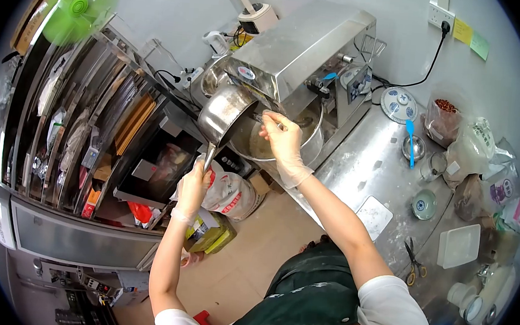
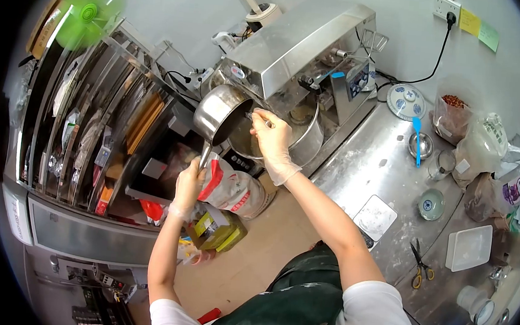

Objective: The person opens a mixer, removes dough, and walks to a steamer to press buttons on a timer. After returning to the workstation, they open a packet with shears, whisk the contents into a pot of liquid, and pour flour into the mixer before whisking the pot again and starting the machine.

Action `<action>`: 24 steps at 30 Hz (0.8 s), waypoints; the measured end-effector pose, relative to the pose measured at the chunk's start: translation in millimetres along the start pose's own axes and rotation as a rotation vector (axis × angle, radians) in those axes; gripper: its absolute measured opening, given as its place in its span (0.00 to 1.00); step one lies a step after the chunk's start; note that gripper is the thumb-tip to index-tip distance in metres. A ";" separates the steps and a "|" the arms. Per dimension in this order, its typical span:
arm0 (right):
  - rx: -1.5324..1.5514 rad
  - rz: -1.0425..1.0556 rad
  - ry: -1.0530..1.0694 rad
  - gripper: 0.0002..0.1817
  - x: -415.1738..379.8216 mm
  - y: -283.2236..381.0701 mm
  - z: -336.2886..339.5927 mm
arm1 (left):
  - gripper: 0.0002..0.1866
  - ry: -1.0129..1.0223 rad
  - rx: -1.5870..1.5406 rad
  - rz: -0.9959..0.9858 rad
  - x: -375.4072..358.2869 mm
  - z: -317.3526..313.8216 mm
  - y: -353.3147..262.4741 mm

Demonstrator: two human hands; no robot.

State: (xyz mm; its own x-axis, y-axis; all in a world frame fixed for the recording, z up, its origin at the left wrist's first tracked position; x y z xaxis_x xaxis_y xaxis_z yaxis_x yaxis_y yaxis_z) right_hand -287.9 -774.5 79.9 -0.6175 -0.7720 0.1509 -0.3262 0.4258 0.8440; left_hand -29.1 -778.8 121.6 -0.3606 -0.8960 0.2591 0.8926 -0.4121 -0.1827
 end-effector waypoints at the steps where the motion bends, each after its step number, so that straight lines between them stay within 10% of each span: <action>1: -0.027 -0.018 0.020 0.14 -0.4 -4.6 0.1 | 0.14 0.004 0.007 0.000 -0.3 0.4 0.4; 24: -0.144 -0.118 0.007 0.13 -2.4 -3.9 6.3 | 0.15 -0.027 0.016 -0.033 2.8 -11.3 10.6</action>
State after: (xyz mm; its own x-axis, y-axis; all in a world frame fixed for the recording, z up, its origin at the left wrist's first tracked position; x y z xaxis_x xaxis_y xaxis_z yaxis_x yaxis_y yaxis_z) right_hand -289.7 -771.3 73.0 -0.5755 -0.8163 0.0495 -0.2903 0.2604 0.9208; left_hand -23.7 -787.5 109.6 -0.3824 -0.8771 0.2906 0.8847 -0.4383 -0.1588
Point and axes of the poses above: each hand's wrist, its own x-axis towards the middle knuckle, its own z-axis out of the back of the hand, y = z × x, the point moved 4 cm from there along x, towards the middle knuckle, and after that the axes turned 7 degrees about z, right-handed, at the moved point
